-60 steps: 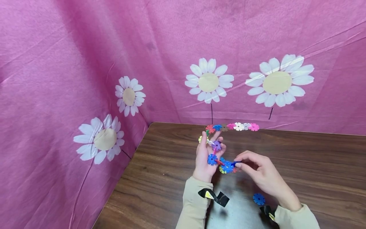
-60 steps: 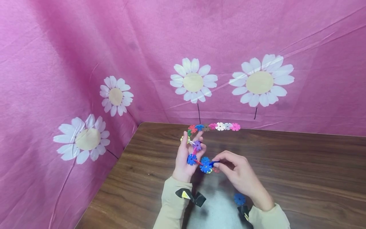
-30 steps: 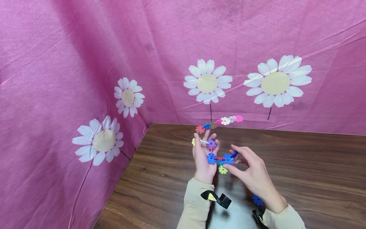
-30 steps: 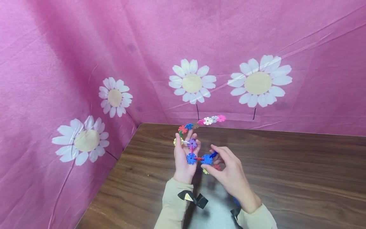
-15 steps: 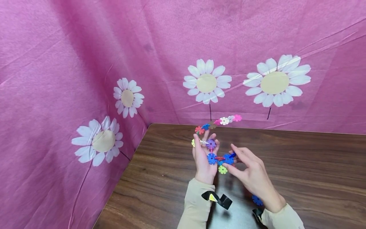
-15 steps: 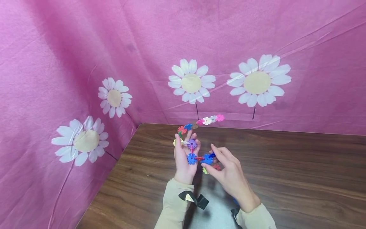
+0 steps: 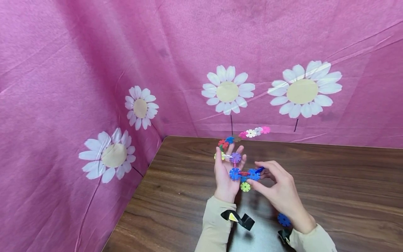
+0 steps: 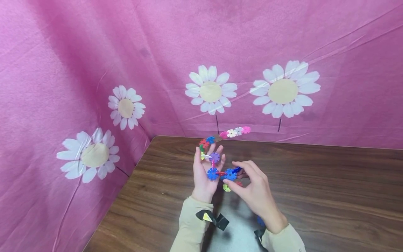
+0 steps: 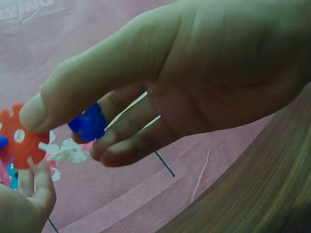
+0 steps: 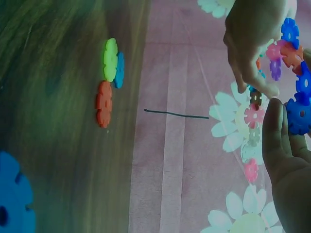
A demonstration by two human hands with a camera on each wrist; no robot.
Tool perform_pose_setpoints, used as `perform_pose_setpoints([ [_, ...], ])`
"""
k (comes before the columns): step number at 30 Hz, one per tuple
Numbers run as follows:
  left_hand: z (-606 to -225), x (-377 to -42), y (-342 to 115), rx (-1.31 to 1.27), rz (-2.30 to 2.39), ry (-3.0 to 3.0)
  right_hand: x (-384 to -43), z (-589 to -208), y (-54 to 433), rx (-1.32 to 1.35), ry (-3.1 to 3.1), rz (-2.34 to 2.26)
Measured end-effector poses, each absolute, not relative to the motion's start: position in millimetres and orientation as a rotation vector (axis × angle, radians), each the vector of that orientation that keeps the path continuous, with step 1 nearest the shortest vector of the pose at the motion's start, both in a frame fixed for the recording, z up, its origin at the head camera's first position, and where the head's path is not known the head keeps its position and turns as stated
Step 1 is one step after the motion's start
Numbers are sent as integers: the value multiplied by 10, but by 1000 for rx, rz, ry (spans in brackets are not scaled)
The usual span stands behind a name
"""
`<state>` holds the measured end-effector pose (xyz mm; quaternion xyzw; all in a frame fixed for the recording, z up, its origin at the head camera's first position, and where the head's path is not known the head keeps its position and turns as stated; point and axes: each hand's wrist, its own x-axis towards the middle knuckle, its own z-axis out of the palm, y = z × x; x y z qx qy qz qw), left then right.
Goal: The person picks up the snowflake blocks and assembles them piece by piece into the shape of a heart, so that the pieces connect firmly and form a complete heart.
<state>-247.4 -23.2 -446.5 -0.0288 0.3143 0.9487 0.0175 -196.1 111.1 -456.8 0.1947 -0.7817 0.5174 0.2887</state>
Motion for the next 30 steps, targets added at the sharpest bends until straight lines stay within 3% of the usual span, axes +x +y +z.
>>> perform_pose_setpoints([
  [16, -4456, -2387, -198, 316, 3049, 542, -1913, -4549, 957, 507, -2014, 1334],
  [30, -4459, -2349, -161, 365, 3001, 367, -1894, -4554, 900, 643, -2089, 1219],
])
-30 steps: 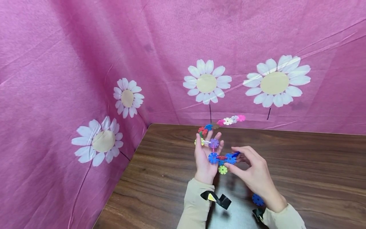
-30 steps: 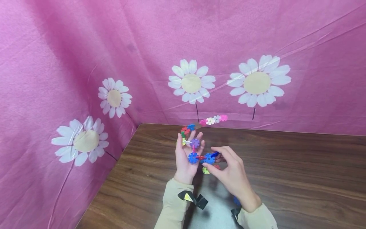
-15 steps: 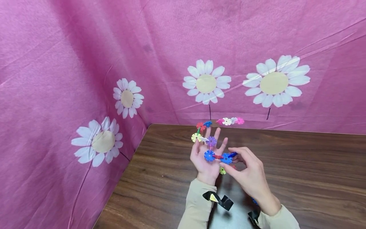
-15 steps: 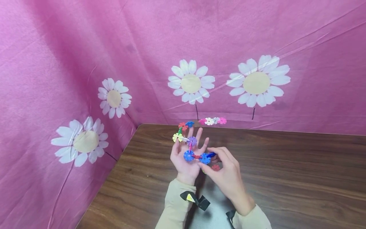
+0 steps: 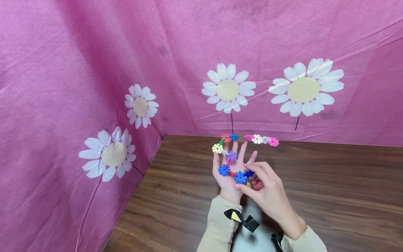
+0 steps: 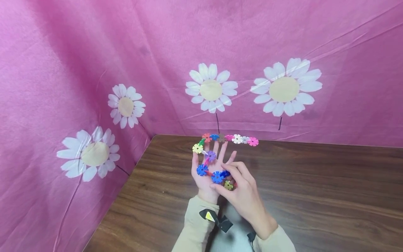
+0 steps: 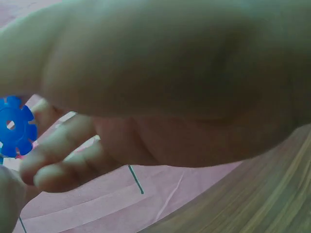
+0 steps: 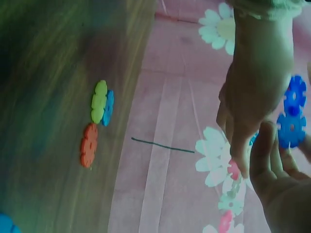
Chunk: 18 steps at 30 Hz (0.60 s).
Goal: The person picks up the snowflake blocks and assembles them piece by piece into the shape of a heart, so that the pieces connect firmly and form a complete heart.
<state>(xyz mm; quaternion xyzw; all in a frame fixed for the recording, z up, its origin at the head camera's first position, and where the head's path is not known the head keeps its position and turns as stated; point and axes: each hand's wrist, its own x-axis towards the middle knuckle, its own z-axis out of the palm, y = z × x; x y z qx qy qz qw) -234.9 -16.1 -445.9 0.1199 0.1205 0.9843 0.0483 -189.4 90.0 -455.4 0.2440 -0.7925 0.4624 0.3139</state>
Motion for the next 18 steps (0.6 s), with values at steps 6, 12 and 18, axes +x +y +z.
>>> perform_pose_setpoints([
  [6, -4512, -2412, -200, 341, 2954, 326, -1923, -4530, 976, 672, -2088, 1255],
  [12, -4477, -2463, -341, 324, 2961, 275, -1997, -4535, 1144, 411, -2107, 1332],
  [18, -4467, -2500, -498, 390, 2953, 342, -2090, -4674, 1339, 122, -2235, 1608],
])
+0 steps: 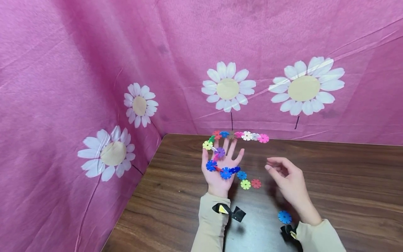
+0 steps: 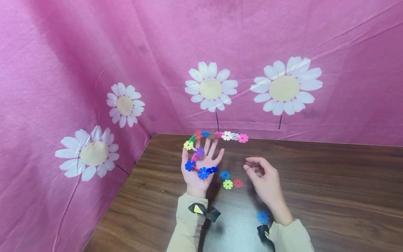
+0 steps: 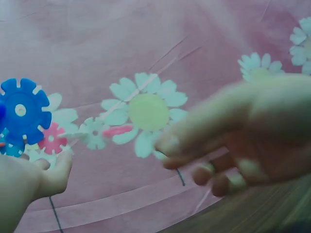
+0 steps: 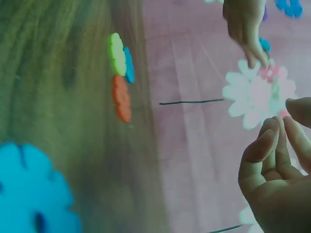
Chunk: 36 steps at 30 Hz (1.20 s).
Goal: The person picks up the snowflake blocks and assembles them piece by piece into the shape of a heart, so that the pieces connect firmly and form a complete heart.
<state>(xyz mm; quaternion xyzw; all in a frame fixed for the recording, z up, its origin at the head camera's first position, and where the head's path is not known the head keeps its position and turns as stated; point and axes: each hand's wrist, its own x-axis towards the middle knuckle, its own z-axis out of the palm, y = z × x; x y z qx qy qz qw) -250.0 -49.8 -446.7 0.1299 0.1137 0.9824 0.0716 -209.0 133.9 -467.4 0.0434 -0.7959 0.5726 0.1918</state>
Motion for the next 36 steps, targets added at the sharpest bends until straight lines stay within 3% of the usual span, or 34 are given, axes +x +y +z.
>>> perform_pose_setpoints([
  [6, -4467, -2511, -556, 457, 2914, 308, -2172, -4860, 1401, 19, -2510, 1784],
  [16, -4450, -2486, -522, 461, 2862, 244, -2134, -4980, 1301, 366, -2893, 1252],
  [36, -4475, -2483, -484, 491, 2841, 270, -2093, -4945, 1278, 409, -3022, 1040],
])
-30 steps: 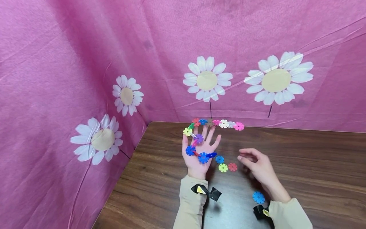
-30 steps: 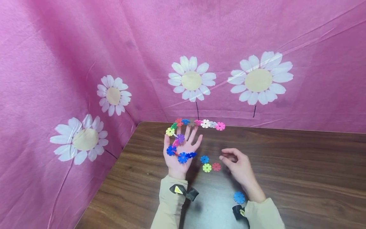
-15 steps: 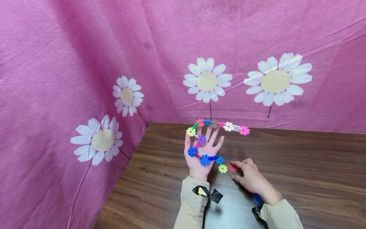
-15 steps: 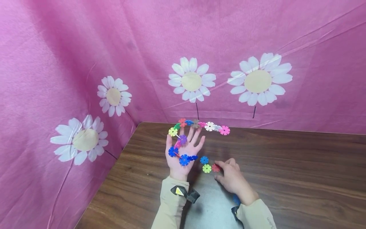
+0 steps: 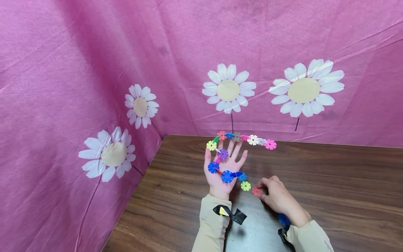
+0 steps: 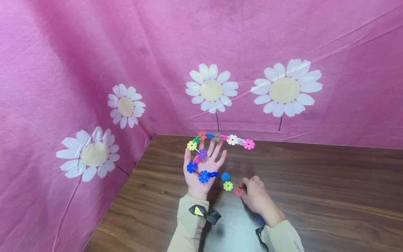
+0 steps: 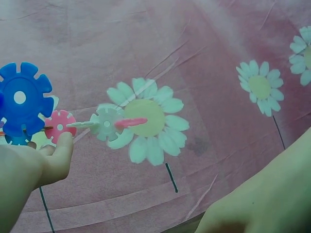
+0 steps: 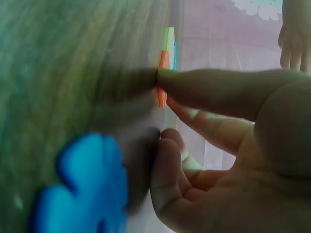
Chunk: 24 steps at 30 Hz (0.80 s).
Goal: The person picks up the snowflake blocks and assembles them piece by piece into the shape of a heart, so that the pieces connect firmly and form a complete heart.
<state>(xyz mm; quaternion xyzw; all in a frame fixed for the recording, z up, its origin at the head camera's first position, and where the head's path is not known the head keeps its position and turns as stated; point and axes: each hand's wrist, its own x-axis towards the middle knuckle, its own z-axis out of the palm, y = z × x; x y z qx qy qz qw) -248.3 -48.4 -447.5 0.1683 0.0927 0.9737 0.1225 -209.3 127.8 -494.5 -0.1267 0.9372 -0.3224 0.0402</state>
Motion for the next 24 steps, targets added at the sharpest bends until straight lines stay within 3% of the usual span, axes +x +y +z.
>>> perform_pose_setpoints([
  [24, -4497, -2458, -361, 437, 2821, 439, -2080, -4912, 1299, -430, 2778, -1038],
])
